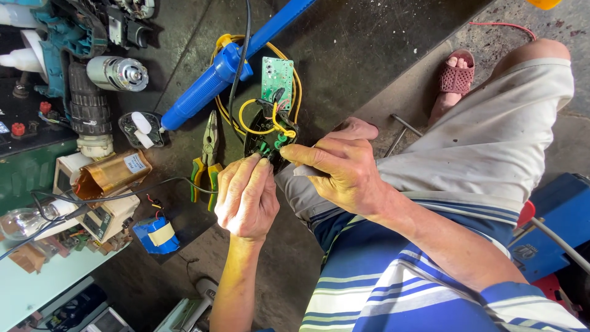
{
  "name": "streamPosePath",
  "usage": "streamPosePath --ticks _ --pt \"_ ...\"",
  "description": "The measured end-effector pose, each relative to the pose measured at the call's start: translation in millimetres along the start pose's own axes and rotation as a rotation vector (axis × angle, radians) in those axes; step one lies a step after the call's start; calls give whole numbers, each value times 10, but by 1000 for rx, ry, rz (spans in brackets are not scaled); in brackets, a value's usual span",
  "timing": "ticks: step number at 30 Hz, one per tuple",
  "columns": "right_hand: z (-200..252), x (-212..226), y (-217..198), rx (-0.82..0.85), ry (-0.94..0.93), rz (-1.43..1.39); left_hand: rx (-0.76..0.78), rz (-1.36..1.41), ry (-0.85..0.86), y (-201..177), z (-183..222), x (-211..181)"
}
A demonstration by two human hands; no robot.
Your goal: A person is repairing a circuit board at a workbench, using pliers to manipulate wires and a desoldering pump.
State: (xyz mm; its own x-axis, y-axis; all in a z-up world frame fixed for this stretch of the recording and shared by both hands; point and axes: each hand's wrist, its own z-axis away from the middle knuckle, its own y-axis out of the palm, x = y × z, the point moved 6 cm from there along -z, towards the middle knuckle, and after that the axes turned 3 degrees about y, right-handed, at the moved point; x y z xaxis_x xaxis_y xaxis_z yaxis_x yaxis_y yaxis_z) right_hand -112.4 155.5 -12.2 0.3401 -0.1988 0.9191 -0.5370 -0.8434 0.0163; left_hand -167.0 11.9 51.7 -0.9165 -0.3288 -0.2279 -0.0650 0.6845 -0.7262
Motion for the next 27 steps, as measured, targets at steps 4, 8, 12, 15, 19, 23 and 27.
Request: streamPosePath --ticks 4,8,12,15,19,23,27 --pt "-16 18 -2 2 -1 9 -11 -15 19 13 7 3" --pt "31 -27 27 -4 6 9 -18 -22 30 17 26 20" --pt "-24 28 -13 13 -16 22 -19 -27 39 14 30 17" --pt "-20 18 -9 21 -21 19 -28 -29 36 13 50 36" --pt "34 -33 32 36 -36 44 -51 -34 47 12 50 32" --pt "92 -96 46 69 -2 74 -31 -57 32 4 48 21" --pt "32 -21 34 67 33 46 -27 -38 33 -28 39 22"
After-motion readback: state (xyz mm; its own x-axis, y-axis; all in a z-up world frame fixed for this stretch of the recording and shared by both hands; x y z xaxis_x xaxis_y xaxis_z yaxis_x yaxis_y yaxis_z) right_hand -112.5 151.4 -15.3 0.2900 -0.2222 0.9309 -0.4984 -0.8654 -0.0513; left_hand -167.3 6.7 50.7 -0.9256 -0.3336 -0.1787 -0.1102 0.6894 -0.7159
